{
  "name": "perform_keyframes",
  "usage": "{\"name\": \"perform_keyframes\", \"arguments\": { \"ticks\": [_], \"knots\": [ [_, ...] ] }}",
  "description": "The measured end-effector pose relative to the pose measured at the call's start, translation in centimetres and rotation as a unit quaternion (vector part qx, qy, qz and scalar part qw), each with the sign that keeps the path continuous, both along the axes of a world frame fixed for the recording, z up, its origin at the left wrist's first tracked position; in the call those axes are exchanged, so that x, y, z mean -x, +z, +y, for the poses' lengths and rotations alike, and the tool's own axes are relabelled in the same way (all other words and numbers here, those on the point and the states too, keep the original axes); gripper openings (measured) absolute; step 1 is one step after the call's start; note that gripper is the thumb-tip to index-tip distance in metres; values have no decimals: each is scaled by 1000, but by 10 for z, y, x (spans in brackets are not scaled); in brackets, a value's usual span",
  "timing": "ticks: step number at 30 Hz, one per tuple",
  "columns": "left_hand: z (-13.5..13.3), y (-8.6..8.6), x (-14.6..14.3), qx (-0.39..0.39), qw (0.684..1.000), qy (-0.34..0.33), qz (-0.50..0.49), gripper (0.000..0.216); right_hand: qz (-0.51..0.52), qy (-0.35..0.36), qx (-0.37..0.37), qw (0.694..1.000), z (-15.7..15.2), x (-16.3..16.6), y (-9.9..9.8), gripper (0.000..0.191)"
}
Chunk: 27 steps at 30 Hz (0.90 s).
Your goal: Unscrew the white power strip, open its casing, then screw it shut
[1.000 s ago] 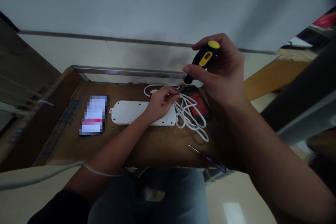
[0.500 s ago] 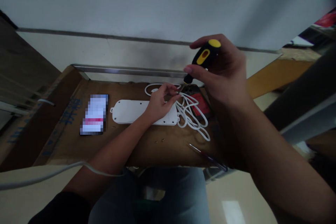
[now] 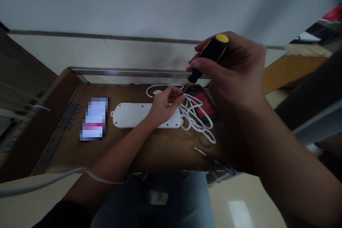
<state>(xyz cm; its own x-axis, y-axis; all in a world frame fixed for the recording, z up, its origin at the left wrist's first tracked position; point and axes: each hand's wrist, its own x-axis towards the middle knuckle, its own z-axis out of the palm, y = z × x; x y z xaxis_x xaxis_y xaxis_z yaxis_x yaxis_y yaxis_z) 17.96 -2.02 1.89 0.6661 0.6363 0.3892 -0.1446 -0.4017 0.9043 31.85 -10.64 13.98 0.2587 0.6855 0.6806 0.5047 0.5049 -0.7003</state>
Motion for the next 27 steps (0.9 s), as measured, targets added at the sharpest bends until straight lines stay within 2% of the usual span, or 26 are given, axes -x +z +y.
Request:
{"name": "perform_keyframes", "arguments": {
  "ticks": [3, 5, 6, 10, 12, 16, 23, 27],
  "knots": [
    [0, -1, -3, 28, 999, -16, -8, 27, -76, -106, -24, 991, -2, 8, 3, 36],
    [1, -2, -4, 29, 999, -20, -13, 24, -109, -123, -8, 986, -6, 9, 6, 40],
    [2, -2, -5, 29, 999, -19, -14, 24, -110, -101, 1, 989, -8, 8, 7, 41],
    [4, -4, -5, 40, 999, -11, -25, 25, -60, 58, 58, 995, -14, 2, 12, 41],
    [4, -4, -5, 31, 999, 0, -23, 24, -51, 76, 65, 994, -15, 0, 14, 38],
    [2, -4, -5, -19, 1000, 9, 1, 21, -38, 24, 22, 999, -12, 3, 15, 42],
    [2, -3, -3, -68, 996, -38, 51, 36, 10, -46, -28, 999, -5, 18, 12, 43],
    [-2, -3, -3, -60, 996, 7, 65, 34, -16, -93, -10, 996, -6, 21, 13, 36]
  ]
}}
